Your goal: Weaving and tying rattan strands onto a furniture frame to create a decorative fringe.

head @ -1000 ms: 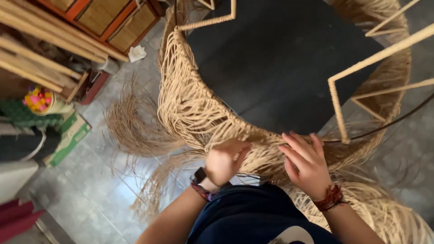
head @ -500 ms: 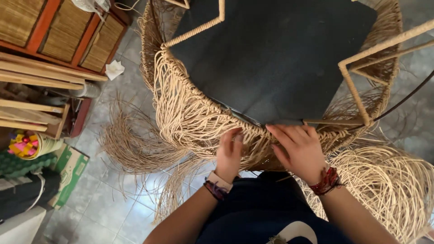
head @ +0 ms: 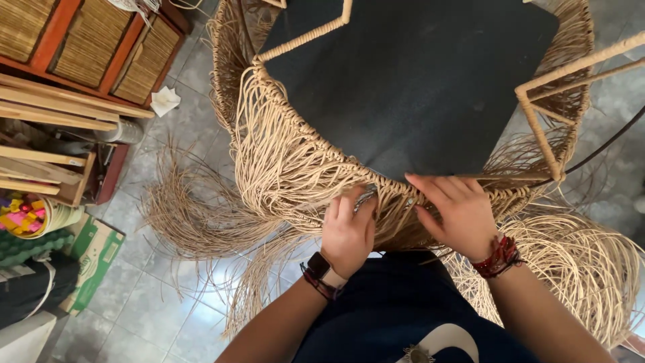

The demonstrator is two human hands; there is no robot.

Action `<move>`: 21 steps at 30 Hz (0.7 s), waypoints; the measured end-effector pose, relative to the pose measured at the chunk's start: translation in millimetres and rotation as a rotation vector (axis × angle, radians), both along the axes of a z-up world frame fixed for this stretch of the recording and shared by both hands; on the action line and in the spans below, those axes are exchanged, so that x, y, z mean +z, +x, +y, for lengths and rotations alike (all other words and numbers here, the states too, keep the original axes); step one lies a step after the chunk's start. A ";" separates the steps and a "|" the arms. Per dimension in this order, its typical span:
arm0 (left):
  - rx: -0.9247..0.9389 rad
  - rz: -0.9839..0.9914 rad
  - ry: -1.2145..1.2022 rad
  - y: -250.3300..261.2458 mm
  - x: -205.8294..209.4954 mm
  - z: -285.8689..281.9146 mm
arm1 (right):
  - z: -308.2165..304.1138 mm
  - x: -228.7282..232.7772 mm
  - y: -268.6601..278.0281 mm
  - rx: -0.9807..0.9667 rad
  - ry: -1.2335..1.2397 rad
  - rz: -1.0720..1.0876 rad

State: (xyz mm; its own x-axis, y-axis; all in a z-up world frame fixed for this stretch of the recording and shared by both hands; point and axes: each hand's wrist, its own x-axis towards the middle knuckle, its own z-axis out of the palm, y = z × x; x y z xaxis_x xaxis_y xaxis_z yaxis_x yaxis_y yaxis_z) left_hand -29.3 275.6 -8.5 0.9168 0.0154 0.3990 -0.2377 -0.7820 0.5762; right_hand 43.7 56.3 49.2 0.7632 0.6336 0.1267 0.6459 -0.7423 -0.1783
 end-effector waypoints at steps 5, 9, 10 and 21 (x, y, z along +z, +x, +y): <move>-0.006 0.041 -0.082 -8.2 -7.1 -2.9 | 13.1 12.6 -2.9 0.036 0.061 -0.002; 0.008 0.278 -0.360 -7.4 -25.6 -3.2 | 26.1 7.8 -4.3 0.123 0.112 0.016; 0.009 0.274 -0.360 -5.1 -25.7 -1.7 | 27.3 8.6 -4.3 0.125 0.111 0.013; 0.059 0.333 -0.435 3.6 -21.6 13.5 | 25.5 4.0 -16.3 0.171 -0.091 -0.096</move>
